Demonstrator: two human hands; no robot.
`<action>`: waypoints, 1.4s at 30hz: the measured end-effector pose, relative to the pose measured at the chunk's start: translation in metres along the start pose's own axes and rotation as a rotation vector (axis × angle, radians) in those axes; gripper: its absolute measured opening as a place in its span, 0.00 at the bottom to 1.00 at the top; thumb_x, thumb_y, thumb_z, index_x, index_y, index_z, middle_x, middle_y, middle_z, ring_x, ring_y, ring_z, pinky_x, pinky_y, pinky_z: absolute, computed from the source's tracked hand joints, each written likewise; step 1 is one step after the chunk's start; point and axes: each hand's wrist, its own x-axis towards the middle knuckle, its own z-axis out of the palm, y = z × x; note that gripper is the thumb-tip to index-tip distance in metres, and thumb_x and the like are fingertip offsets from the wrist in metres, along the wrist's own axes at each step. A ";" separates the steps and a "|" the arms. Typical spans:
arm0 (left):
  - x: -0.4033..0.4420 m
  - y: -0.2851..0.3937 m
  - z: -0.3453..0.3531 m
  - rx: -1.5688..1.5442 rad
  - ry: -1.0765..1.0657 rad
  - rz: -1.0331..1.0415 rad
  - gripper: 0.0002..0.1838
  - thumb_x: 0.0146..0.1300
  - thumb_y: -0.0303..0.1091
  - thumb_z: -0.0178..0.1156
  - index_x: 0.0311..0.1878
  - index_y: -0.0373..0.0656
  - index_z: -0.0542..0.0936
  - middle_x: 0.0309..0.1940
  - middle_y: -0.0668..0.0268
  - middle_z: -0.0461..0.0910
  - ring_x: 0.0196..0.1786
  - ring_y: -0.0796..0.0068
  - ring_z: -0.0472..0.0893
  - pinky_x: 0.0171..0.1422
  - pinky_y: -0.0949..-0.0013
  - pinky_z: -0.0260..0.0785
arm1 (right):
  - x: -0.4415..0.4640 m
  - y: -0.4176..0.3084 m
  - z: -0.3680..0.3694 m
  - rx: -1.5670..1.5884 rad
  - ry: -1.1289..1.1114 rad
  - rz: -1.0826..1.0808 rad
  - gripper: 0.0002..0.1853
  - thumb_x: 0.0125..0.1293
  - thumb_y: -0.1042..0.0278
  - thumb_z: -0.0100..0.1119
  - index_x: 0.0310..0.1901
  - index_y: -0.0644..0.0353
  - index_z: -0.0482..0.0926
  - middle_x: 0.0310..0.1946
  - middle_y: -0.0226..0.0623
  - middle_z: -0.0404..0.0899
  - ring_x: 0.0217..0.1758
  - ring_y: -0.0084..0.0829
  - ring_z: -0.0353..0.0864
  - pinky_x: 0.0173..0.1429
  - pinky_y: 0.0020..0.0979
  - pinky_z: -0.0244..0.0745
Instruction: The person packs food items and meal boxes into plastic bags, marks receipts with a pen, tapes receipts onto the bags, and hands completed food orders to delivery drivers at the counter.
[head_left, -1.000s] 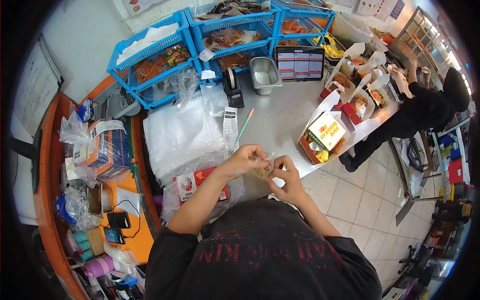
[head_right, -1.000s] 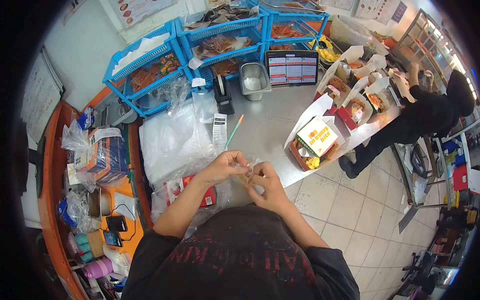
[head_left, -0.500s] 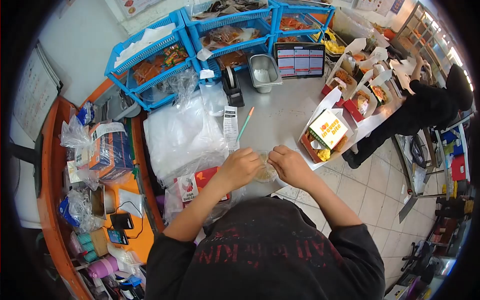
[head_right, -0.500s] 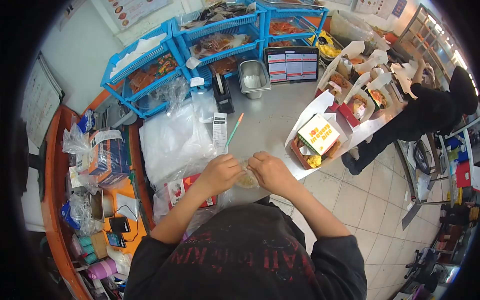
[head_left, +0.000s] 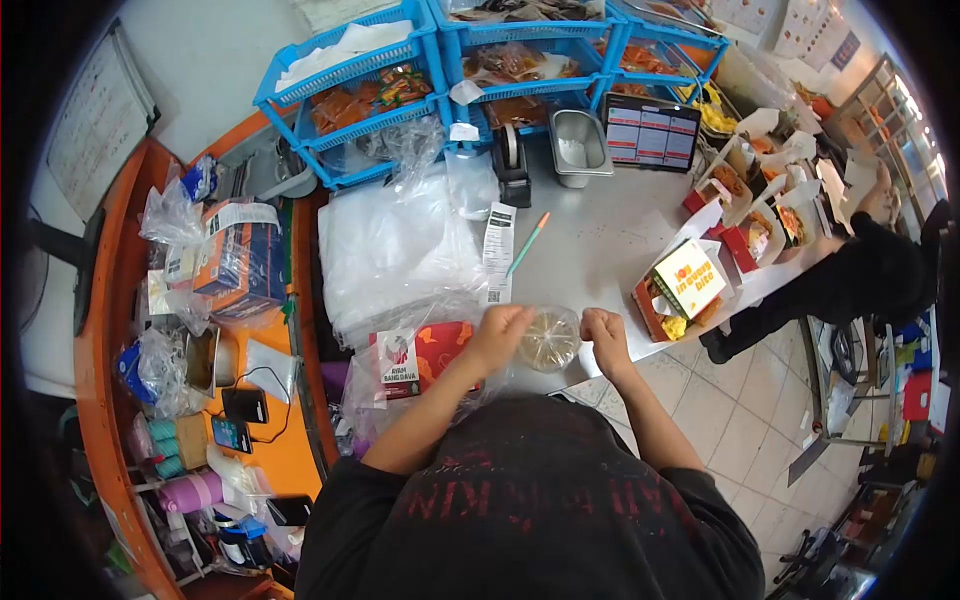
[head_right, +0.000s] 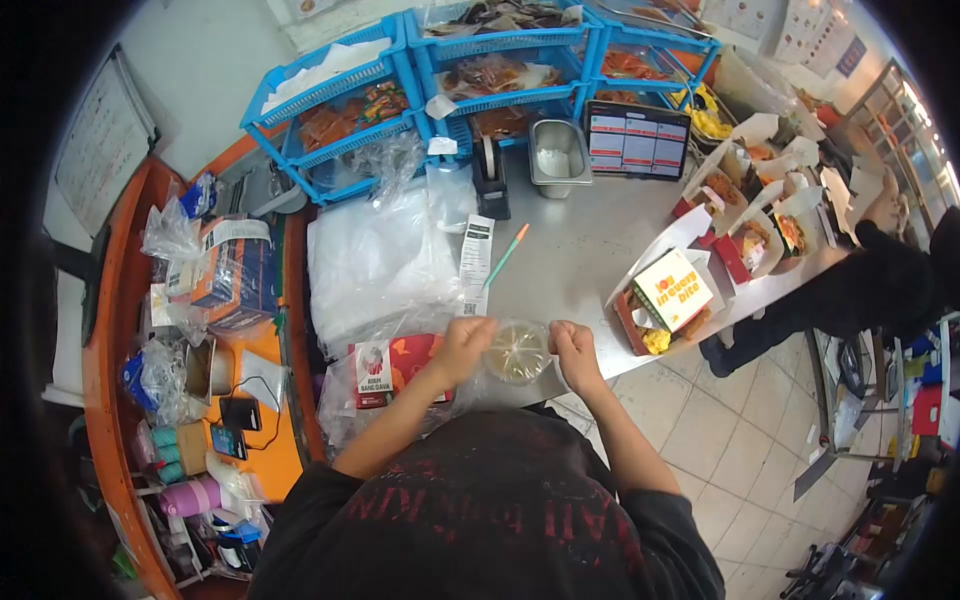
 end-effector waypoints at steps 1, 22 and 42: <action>-0.003 0.008 0.010 0.207 0.043 -0.002 0.15 0.71 0.36 0.50 0.34 0.36 0.81 0.22 0.74 0.68 0.28 0.82 0.67 0.33 0.72 0.59 | 0.001 -0.002 -0.001 -0.001 -0.014 0.003 0.22 0.73 0.62 0.46 0.19 0.61 0.65 0.15 0.25 0.63 0.21 0.18 0.59 0.28 0.25 0.59; 0.078 0.012 -0.070 1.013 -0.714 -0.244 0.12 0.49 0.37 0.66 0.36 0.42 0.82 0.28 0.63 0.82 0.32 0.72 0.79 0.42 0.65 0.70 | -0.058 -0.127 0.093 -0.787 0.230 -0.309 0.43 0.40 0.69 0.74 0.58 0.68 0.60 0.52 0.53 0.63 0.56 0.53 0.66 0.60 0.43 0.66; 0.093 0.055 -0.021 0.619 -0.731 -0.287 0.10 0.48 0.21 0.63 0.36 0.36 0.77 0.32 0.66 0.78 0.35 0.77 0.76 0.38 0.73 0.70 | -0.013 -0.053 0.157 -1.390 -0.105 -0.144 0.32 0.50 0.62 0.68 0.56 0.65 0.70 0.53 0.53 0.69 0.59 0.50 0.65 0.54 0.43 0.69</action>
